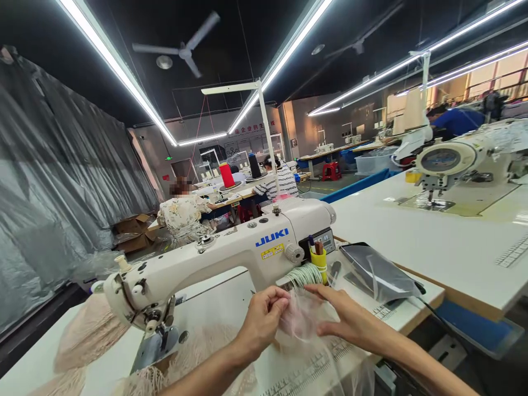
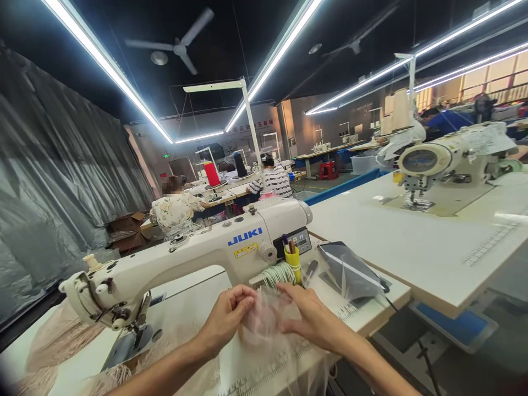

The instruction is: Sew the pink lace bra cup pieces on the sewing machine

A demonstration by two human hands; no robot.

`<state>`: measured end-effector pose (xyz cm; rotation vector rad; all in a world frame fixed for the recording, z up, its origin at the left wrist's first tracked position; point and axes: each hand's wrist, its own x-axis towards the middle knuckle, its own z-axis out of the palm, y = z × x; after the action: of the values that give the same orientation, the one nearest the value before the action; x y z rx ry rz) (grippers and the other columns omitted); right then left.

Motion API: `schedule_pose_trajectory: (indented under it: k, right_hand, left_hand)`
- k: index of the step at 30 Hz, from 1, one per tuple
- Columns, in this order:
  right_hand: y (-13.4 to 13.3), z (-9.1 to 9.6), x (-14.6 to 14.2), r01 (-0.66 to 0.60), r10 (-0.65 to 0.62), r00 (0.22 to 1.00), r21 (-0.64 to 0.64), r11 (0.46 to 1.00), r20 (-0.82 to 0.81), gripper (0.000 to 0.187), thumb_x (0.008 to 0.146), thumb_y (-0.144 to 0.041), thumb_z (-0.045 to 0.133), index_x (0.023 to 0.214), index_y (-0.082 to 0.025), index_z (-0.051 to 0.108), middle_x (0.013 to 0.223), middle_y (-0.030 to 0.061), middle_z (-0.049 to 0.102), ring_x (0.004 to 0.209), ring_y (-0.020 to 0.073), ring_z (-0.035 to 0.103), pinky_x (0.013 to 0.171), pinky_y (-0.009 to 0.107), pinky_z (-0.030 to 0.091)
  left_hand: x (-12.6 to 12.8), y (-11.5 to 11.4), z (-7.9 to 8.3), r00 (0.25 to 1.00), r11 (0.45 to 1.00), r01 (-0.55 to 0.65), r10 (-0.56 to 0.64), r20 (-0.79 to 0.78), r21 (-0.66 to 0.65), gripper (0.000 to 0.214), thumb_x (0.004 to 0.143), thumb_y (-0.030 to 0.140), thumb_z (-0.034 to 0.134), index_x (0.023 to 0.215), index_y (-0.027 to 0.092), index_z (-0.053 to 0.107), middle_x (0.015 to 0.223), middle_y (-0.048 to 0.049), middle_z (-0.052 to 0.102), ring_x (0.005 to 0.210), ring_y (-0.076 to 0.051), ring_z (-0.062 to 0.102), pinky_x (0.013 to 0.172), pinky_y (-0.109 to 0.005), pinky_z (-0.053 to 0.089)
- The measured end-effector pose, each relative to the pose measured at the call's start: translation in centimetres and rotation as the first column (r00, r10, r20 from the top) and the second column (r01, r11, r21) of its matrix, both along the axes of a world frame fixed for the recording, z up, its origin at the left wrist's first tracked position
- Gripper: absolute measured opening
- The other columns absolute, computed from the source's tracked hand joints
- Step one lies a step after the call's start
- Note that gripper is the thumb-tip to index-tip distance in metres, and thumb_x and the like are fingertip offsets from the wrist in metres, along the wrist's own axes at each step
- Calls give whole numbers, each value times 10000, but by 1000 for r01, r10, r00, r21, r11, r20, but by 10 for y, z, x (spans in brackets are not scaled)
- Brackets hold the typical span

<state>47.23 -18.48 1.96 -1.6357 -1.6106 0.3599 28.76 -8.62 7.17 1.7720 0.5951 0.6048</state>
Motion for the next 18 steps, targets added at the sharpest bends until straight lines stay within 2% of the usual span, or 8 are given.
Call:
schedule_pose_trajectory:
  k: [2,3,4,5,10,13,15,18]
  right_hand:
    - [3,12,-3,-49,47,997,-32,998,-54,363,741,-474,601,933,-167,626,776,33,609,788,224,571,739,352,442]
    - [1,19,-3,-86,82,993,-45,995,-84,329,767,-502,566,776,-175,606,678,3,548,699,191,540,672,318,426]
    - [-2,26,-4,-126,119,986,-53,991,-117,376,776,-543,542,669,-184,557,633,-15,494,645,166,503,621,290,401]
    - [-6,33,-4,-164,154,976,-56,985,-151,425,778,-583,523,625,-187,520,634,-20,468,631,150,476,598,272,378]
    - [-33,56,-19,-257,219,929,-94,962,-298,492,847,-642,413,685,-184,490,679,-23,441,632,123,411,566,241,324]
    - [-43,63,-32,-227,176,919,-108,968,-352,519,819,-678,447,637,-193,417,638,-45,384,596,106,362,527,231,282]
    - [-46,67,-40,-200,142,915,-119,973,-378,539,778,-699,500,615,-193,409,613,-54,376,574,98,354,509,228,258]
    - [-48,74,-49,-209,121,894,-162,964,-431,535,798,-693,494,651,-179,489,604,-56,441,530,89,398,507,228,291]
  left_hand:
    - [-6,-3,4,1000,1000,-10,10,0,-13,336,701,475,628,713,144,573,606,17,509,576,-108,445,548,-215,333]
    - [-9,-4,4,1000,999,-18,18,-4,-29,370,688,507,639,680,146,556,591,25,484,567,-100,421,535,-210,318]
    - [-13,-5,4,1000,998,-25,24,-10,-52,414,669,547,648,654,150,536,578,31,463,554,-95,404,519,-208,309]
    - [-16,-6,4,999,996,-28,27,-18,-85,463,643,596,653,637,155,515,567,34,449,538,-92,395,505,-208,311]
    - [-27,-19,5,999,954,32,-39,-17,-297,681,473,794,634,680,159,496,594,0,528,497,-123,481,477,-266,425]
    - [-34,-31,10,994,916,111,-107,31,-386,722,503,801,626,767,133,549,709,-57,609,567,-145,553,530,-289,480]
    - [-41,-37,11,984,889,175,-169,52,-424,722,530,768,656,831,118,572,729,-74,632,584,-153,581,549,-288,491]
    - [-54,-43,8,970,859,237,-238,57,-453,678,459,587,827,854,91,588,684,-66,633,562,-142,591,533,-241,467]
